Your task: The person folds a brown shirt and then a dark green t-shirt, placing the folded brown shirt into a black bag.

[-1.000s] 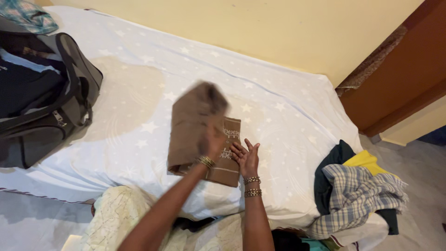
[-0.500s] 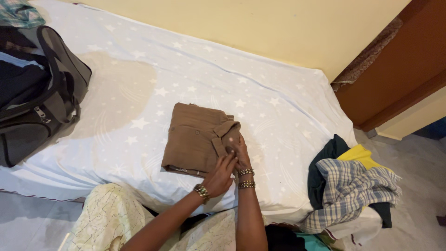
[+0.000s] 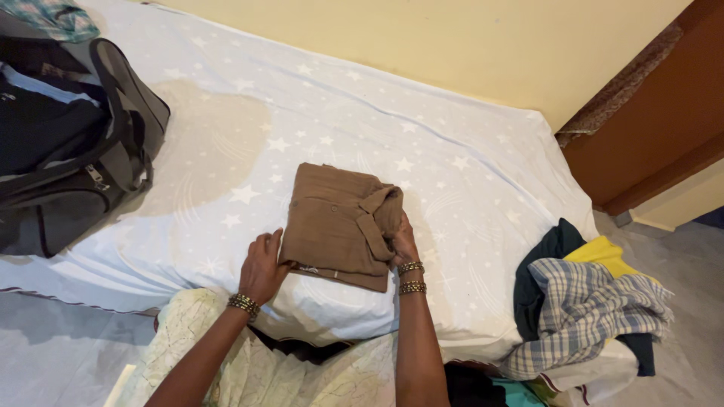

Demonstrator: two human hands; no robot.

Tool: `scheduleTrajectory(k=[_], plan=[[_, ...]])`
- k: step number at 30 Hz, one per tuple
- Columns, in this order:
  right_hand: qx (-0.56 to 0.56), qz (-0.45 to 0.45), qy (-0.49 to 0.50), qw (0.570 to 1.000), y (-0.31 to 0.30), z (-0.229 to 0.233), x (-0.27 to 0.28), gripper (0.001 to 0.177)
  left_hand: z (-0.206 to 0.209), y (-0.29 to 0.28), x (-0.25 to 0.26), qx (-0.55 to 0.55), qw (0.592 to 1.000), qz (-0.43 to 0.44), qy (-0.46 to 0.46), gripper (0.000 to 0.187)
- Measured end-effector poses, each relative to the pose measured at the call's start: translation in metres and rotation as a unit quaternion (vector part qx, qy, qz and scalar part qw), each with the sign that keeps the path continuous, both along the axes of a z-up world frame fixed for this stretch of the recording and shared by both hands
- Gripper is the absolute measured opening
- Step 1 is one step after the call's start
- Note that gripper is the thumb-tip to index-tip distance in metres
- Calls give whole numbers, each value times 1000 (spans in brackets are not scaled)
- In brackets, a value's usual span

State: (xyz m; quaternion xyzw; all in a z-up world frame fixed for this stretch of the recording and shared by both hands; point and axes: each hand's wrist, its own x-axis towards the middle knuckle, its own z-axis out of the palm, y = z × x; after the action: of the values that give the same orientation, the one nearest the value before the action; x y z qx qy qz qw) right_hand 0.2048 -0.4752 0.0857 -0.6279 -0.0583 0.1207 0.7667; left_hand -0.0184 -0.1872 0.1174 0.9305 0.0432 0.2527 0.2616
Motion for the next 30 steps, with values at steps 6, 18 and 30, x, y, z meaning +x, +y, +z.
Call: scheduleTrajectory(k=[6, 18, 30], plan=[[29, 14, -8, 999, 0, 2, -4, 82, -16, 0, 4, -57, 997, 51, -8, 65], [14, -4, 24, 1000, 1, 4, -15, 79, -14, -10, -17, 2, 994, 47, -98, 58], [-314, -232, -75, 918, -12, 3, -11, 62, -29, -55, 3, -75, 959, 273, 6, 64]])
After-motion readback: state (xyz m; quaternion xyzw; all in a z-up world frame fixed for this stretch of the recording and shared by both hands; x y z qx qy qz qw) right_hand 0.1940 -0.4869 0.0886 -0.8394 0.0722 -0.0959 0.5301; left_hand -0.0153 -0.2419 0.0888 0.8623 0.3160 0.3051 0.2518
